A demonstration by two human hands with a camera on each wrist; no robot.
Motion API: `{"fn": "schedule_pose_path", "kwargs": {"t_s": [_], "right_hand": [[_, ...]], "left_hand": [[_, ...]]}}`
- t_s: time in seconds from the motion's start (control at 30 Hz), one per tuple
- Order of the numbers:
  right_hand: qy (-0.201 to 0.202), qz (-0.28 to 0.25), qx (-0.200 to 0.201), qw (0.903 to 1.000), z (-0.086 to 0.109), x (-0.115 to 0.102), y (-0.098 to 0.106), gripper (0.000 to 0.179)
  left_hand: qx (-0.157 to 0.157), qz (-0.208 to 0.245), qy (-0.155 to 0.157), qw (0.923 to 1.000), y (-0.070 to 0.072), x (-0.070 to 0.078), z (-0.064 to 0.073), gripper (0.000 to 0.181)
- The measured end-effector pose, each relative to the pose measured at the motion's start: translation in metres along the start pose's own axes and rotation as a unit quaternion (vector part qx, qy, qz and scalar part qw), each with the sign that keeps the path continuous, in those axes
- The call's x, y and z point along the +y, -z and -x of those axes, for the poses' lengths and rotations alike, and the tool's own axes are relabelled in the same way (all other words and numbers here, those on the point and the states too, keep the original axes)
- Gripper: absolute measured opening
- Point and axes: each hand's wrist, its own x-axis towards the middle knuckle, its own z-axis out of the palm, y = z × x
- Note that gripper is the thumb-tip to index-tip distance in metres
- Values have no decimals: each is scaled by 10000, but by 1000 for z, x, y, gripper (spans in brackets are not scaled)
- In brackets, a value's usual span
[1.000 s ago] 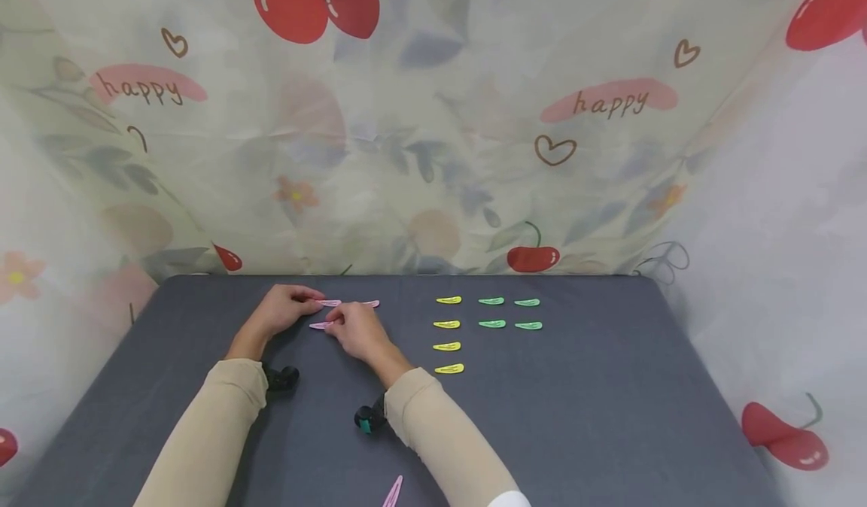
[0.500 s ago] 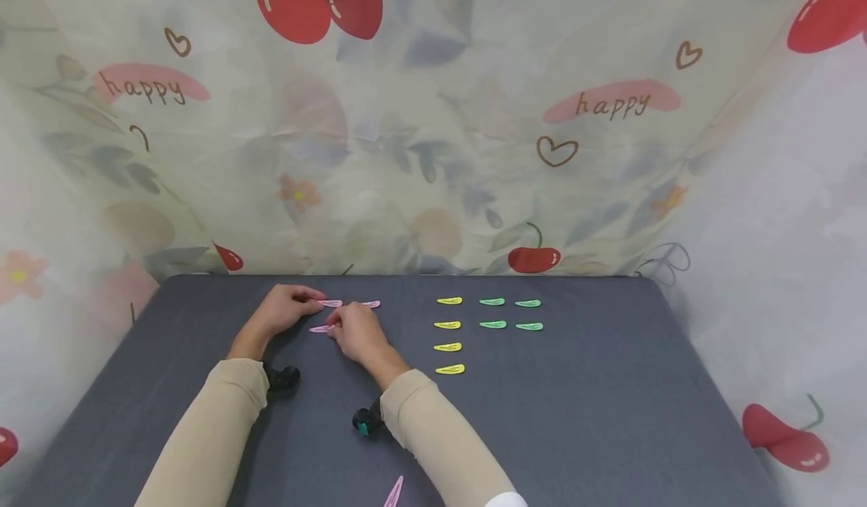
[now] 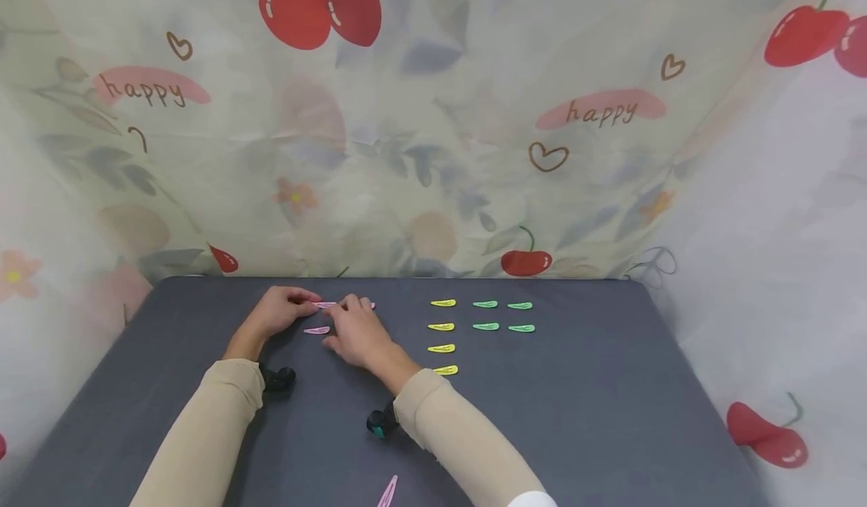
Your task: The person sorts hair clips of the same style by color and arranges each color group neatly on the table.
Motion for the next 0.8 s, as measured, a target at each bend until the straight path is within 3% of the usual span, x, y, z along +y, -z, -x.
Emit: {"fn": "schedule_pose_path", "kwargs": {"t_s": [0.37,0.67,0.8], "right_hand": [[263,821,-162,9961,30,-6,16,90],[1106,1429,-116,9835,72,1,16,87],[1372,1416,-71,9804,94,7,16,85]], "left_hand": [[-33,-150,2,9999,-1,2,0,29],[-124,-68,0,9999,-1,0,0,32],[-126,-32,-8,9999,-1,-1,-1,32]]}}
